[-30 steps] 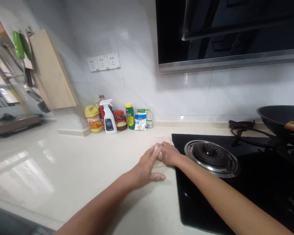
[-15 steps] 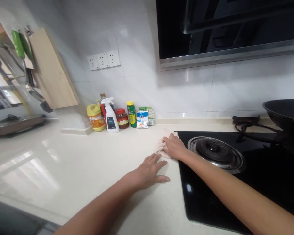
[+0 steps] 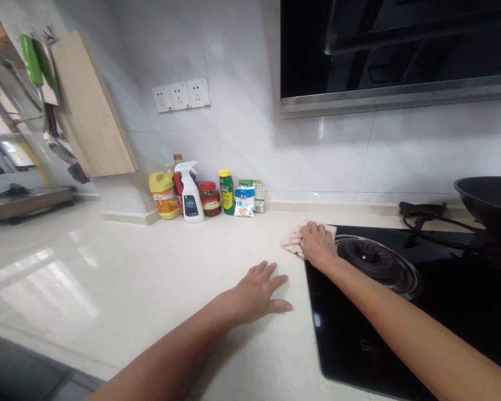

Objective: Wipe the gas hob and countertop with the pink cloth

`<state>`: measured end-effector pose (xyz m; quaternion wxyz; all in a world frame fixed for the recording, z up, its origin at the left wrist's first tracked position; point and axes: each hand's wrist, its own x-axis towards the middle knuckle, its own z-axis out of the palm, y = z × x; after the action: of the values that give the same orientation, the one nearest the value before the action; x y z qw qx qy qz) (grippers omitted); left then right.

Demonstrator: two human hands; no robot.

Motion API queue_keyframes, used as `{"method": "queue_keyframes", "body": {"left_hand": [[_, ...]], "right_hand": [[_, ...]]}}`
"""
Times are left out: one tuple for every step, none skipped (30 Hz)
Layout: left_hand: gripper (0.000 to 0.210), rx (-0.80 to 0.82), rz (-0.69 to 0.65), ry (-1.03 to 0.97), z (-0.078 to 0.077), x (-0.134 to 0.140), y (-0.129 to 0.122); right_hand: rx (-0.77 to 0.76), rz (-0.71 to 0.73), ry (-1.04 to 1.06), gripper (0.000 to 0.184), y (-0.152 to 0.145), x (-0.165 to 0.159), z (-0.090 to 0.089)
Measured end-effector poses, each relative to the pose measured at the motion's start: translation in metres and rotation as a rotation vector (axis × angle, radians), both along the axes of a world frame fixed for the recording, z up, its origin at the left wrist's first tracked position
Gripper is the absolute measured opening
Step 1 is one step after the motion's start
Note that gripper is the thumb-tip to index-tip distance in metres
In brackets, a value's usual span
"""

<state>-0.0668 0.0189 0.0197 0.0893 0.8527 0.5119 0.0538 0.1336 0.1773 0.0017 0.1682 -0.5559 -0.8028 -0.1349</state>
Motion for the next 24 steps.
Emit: {"method": "queue_keyframes", "body": {"left_hand": [[0.069,-0.006,-0.002,-0.001,-0.001,0.000,0.000],[0.070,-0.010,-0.003,-0.005,-0.002,-0.001,0.000],[0.070,-0.009,-0.003,-0.011,-0.003,-0.001,0.001],[0.070,-0.005,-0.002,-0.018,-0.004,-0.002,0.001],[0.070,-0.001,-0.002,-0.024,-0.006,-0.002,0.002],[0.070,0.001,-0.003,-0.028,-0.007,-0.003,0.003],[0.070,0.001,-0.008,-0.033,-0.008,-0.003,0.003],[0.071,0.001,-0.013,-0.038,-0.008,-0.003,0.003],[0.070,0.001,-0.016,-0.041,-0.008,-0.003,0.003],[0.070,-0.001,-0.018,-0.043,-0.007,-0.003,0.003],[0.069,-0.003,-0.017,-0.041,-0.006,-0.003,0.003],[0.068,-0.007,-0.015,-0.035,-0.005,-0.002,0.003],[0.068,-0.012,-0.013,-0.029,-0.004,-0.002,0.002],[0.068,-0.016,-0.011,-0.025,-0.004,-0.002,0.002],[0.068,-0.015,-0.010,-0.023,-0.003,-0.001,0.002],[0.068,-0.011,-0.008,-0.026,-0.003,-0.001,0.002],[0.068,-0.005,-0.007,-0.031,-0.003,-0.001,0.002],[0.069,-0.002,-0.006,-0.037,-0.004,-0.001,0.002],[0.070,-0.003,-0.006,-0.041,-0.005,-0.001,0.003],[0.071,-0.010,-0.007,-0.041,-0.006,-0.001,0.003],[0.073,-0.018,-0.008,-0.039,-0.006,-0.001,0.004],[0.074,-0.026,-0.008,-0.038,-0.007,-0.002,0.005],[0.074,-0.031,-0.005,-0.038,-0.008,-0.002,0.005],[0.074,-0.036,-0.002,-0.040,-0.008,-0.002,0.005]], "right_hand": [[-0.018,0.002,0.006,0.042,0.011,-0.001,-0.001],[-0.039,0.010,0.011,0.046,0.020,-0.002,-0.002],[-0.062,0.021,0.015,0.049,0.029,-0.002,-0.002],[-0.086,0.029,0.021,0.050,0.037,-0.002,-0.003],[-0.111,0.035,0.027,0.050,0.043,-0.002,-0.003],[-0.135,0.042,0.031,0.048,0.048,-0.001,-0.003],[-0.155,0.050,0.031,0.045,0.052,0.001,-0.002],[-0.173,0.060,0.028,0.042,0.055,0.003,-0.002],[-0.190,0.067,0.025,0.039,0.055,0.005,-0.001],[-0.204,0.066,0.024,0.040,0.054,0.007,-0.001],[-0.219,0.056,0.027,0.043,0.051,0.010,0.000],[-0.234,0.037,0.036,0.049,0.046,0.012,0.000],[-0.249,0.019,0.046,0.054,0.039,0.015,0.000],[-0.259,0.013,0.056,0.058,0.030,0.017,-0.001],[-0.264,0.026,0.063,0.059,0.019,0.020,-0.001],[-0.262,0.059,0.065,0.056,0.007,0.023,-0.002],[-0.253,0.103,0.063,0.053,-0.006,0.027,-0.004],[-0.237,0.149,0.061,0.050,-0.021,0.031,-0.006],[-0.220,0.190,0.062,0.047,-0.036,0.036,-0.007],[-0.204,0.225,0.067,0.045,-0.051,0.041,-0.009],[-0.190,0.255,0.076,0.044,-0.066,0.047,-0.011],[-0.179,0.283,0.088,0.043,-0.080,0.054,-0.012],[-0.170,0.309,0.102,0.041,-0.093,0.062,-0.013],[-0.161,0.324,0.117,0.040,-0.105,0.070,-0.013]]}}
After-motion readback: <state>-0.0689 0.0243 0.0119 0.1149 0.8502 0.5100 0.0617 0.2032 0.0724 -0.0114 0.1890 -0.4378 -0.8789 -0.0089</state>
